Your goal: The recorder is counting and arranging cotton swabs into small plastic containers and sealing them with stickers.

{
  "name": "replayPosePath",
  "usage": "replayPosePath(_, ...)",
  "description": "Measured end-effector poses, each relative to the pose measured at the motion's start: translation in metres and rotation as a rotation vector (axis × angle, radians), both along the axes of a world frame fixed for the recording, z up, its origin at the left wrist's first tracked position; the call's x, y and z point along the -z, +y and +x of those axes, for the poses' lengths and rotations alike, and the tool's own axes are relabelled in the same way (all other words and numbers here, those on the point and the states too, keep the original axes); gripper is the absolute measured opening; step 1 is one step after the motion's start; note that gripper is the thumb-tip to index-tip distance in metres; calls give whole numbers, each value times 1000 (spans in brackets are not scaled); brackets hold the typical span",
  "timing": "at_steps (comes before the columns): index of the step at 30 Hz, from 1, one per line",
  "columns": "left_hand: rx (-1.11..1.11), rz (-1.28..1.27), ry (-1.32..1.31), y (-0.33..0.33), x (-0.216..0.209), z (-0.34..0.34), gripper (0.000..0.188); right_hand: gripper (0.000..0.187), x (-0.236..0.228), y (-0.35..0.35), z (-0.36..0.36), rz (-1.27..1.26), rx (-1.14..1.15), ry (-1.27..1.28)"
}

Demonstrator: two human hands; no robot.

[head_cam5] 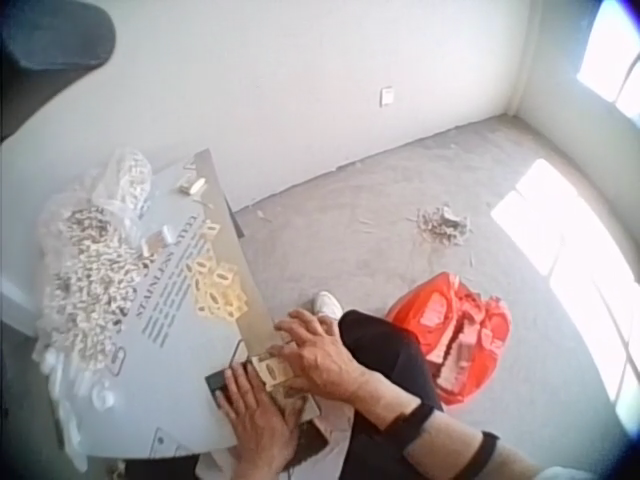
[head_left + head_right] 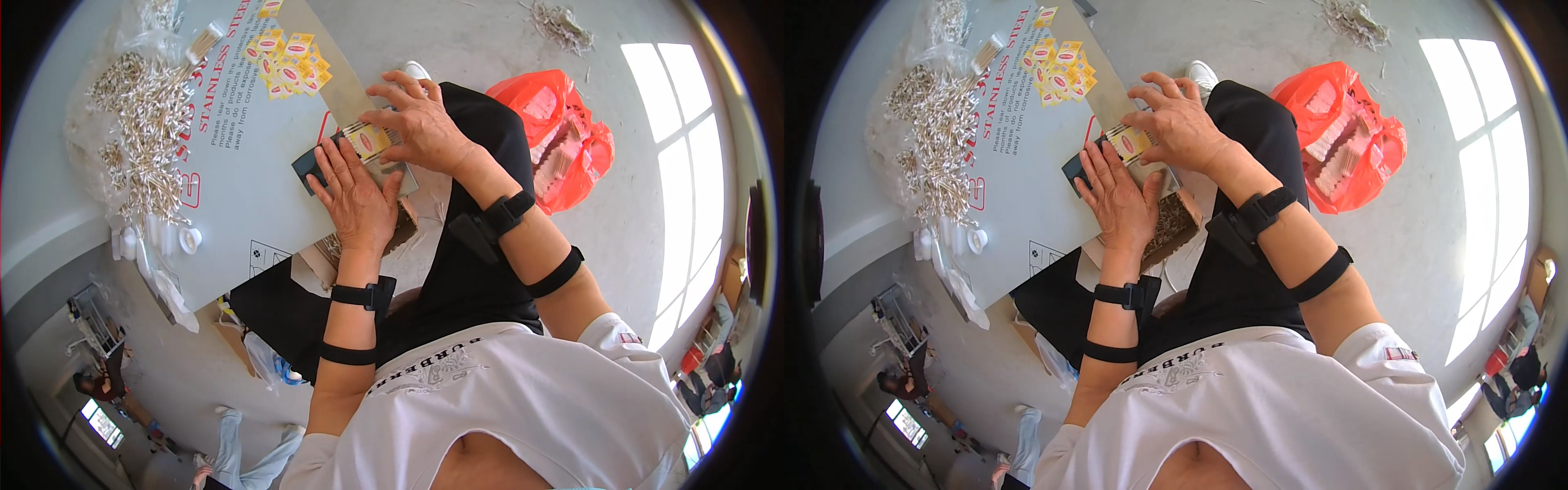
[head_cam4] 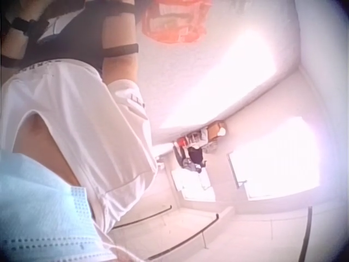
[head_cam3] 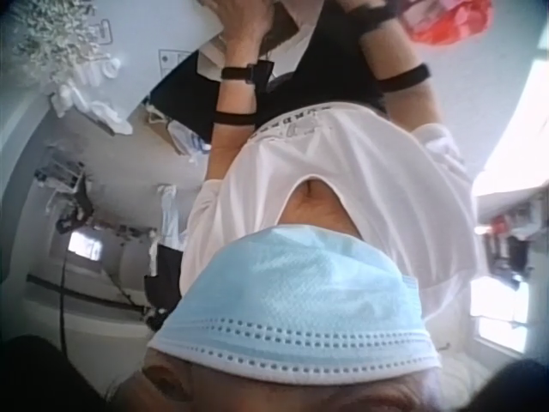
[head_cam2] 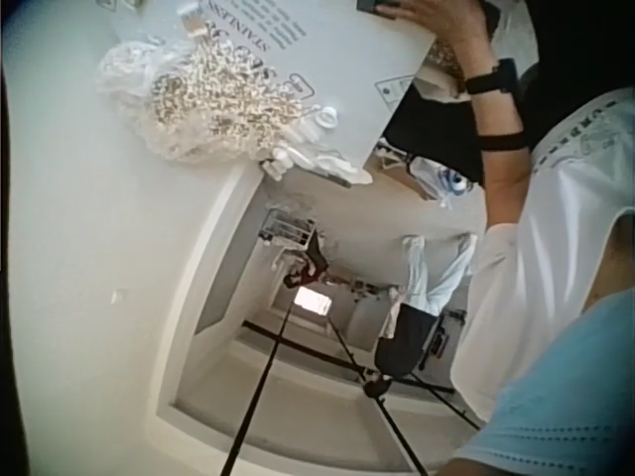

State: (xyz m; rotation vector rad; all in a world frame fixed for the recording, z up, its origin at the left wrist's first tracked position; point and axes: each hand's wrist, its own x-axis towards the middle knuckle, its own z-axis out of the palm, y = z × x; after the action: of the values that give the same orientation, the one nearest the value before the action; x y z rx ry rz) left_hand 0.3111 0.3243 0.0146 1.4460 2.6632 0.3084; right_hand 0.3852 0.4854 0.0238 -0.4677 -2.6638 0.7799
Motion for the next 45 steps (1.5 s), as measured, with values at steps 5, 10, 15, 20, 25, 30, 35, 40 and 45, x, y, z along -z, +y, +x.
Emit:
replayPosePath(5, -36, 22, 17, -5, 0, -4, 90, 42, 9, -9, 6, -196, 406, 287)
replayPosePath(10, -11, -11, -10, -13, -1, 5, 88, 19, 38, -12, 29, -1438, 678, 327)
replayPosePath(15, -22, -20, -26, -11, -3, 13, 90, 19, 38, -19, 23, -1749, 630, 358)
replayPosePath(20, -27, -20, -27, -8, -1, 16, 89, 25, 40, -22, 22, -1782, 604, 379)
replayPosePath(25, -10, -18, -18, -7, -1, 16, 89, 28, 41, -21, 22, -1726, 592, 378)
replayPosePath(30, -43, 67, 12, -7, 2, 6, 89, 29, 32, -20, 17, -1718, 692, 302)
replayPosePath(35, -31, 44, 44, 4, -2, -1, 88, 29, 30, -16, 9, -1696, 740, 371)
replayPosePath(40, 79, 48, -25, 15, -2, -2, 85, 29, 43, -16, 2, -1517, 586, 448)
replayPosePath(45, 94, 9, -13, 16, -1, -3, 84, 19, 44, -12, -3, -1541, 645, 434)
